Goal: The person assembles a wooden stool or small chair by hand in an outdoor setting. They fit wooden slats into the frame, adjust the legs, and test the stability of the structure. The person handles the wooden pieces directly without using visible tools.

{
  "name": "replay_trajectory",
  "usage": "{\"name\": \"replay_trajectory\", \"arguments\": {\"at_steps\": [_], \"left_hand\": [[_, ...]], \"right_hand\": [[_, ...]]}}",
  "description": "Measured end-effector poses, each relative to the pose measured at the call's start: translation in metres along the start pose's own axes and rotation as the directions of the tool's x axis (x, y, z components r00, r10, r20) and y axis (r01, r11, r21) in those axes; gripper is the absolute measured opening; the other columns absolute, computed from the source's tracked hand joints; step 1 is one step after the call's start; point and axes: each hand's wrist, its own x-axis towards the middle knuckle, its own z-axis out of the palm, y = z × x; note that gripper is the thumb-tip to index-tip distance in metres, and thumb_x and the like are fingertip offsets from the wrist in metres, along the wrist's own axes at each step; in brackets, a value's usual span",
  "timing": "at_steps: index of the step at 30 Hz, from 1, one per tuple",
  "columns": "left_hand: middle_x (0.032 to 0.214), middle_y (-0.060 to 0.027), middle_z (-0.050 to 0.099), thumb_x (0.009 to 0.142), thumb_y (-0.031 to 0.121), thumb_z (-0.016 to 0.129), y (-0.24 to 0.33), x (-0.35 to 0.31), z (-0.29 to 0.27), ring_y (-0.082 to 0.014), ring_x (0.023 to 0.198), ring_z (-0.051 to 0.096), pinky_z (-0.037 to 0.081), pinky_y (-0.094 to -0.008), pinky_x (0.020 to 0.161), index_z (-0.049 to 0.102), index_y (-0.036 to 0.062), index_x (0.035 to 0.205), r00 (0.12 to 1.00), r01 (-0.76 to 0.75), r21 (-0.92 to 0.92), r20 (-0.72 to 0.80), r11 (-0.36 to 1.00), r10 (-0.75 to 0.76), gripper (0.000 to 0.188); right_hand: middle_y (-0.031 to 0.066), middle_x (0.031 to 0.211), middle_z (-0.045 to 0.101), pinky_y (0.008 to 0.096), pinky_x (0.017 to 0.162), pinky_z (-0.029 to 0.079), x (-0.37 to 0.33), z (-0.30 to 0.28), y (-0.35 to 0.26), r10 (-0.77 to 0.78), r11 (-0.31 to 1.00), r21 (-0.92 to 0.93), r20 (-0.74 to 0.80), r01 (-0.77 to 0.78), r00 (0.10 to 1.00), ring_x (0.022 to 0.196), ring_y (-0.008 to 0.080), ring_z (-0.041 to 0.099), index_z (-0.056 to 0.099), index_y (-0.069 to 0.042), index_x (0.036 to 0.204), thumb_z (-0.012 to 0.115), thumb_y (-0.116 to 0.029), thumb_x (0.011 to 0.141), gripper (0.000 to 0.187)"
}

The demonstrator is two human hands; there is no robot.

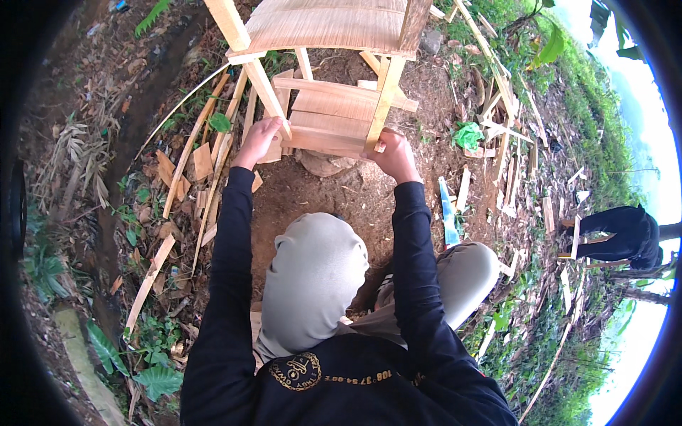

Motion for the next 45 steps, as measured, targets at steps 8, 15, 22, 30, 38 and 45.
{"name": "replay_trajectory", "arguments": {"at_steps": [8,15,22,30,38,45], "left_hand": [[0.095,-0.0152,0.065,0.095,0.056,0.047,-0.004,-0.004,0.001,-0.0294,0.092,0.062,0.046,-0.0362,0.082,0.068,0.0041,0.104,0.998,-0.057,0.046,0.010,0.997,0.057,0.057],[0.097,-0.0140,0.064,0.096,0.053,0.047,-0.008,-0.009,0.001,-0.0291,0.092,0.062,0.045,-0.0367,0.081,0.069,0.0053,0.107,0.996,-0.090,0.026,0.030,0.996,0.089,0.053],[0.099,-0.0132,0.065,0.096,0.050,0.049,-0.011,-0.011,-0.003,-0.0285,0.094,0.062,0.045,-0.0354,0.083,0.068,0.0034,0.109,0.995,-0.093,0.041,0.038,0.995,0.091,0.052],[0.095,-0.0128,0.064,0.095,0.049,0.052,0.006,-0.014,-0.001,-0.0258,0.090,0.061,0.045,-0.0335,0.081,0.066,0.0014,0.106,0.998,-0.017,-0.006,0.053,1.000,0.017,0.051],[0.084,-0.0119,0.056,0.090,0.055,0.059,-0.004,-0.013,0.000,-0.0199,0.081,0.055,0.045,-0.0328,0.077,0.054,-0.0014,0.089,0.999,-0.039,-0.060,-0.020,0.997,0.038,0.057],[0.109,-0.0165,0.064,0.088,0.048,0.065,0.002,-0.018,-0.005,-0.0260,0.106,0.062,0.050,-0.0369,0.085,0.058,-0.0019,0.116,0.991,-0.087,-0.035,-0.108,0.996,0.082,0.057]], "right_hand": [[0.0114,0.090,0.068,0.0377,0.073,0.053,-0.004,0.004,0.000,0.015,1.000,-0.024,-0.013,-0.015,1.000,0.081,0.0279,0.066,0.072,-0.006,0.092,0.086,-0.017,0.059,0.037],[0.0127,0.095,0.068,0.0385,0.076,0.053,-0.007,0.010,0.002,0.025,1.000,-0.013,-0.020,-0.026,0.999,0.087,0.0301,0.067,0.072,-0.006,0.093,0.085,-0.015,0.059,0.038],[0.0133,0.094,0.068,0.0398,0.077,0.053,-0.008,0.013,-0.001,-0.009,1.000,0.027,-0.040,0.010,0.999,0.089,0.0317,0.066,0.072,-0.005,0.093,0.084,-0.010,0.059,0.036],[0.0130,0.083,0.065,0.0382,0.072,0.051,-0.012,0.015,0.014,-0.079,0.996,0.033,-0.115,0.083,0.990,0.078,0.0297,0.063,0.071,-0.001,0.087,0.086,-0.013,0.059,0.034],[0.0122,0.081,0.066,0.0366,0.070,0.051,-0.013,0.014,0.011,-0.069,0.996,0.052,-0.088,0.073,0.994,0.075,0.0261,0.063,0.071,-0.001,0.090,0.086,-0.017,0.062,0.035],[0.0128,0.083,0.068,0.0357,0.071,0.051,-0.011,0.008,-0.003,-0.062,0.997,0.041,-0.063,0.065,0.996,0.076,0.0249,0.064,0.071,-0.002,0.093,0.085,-0.017,0.064,0.036]]}}
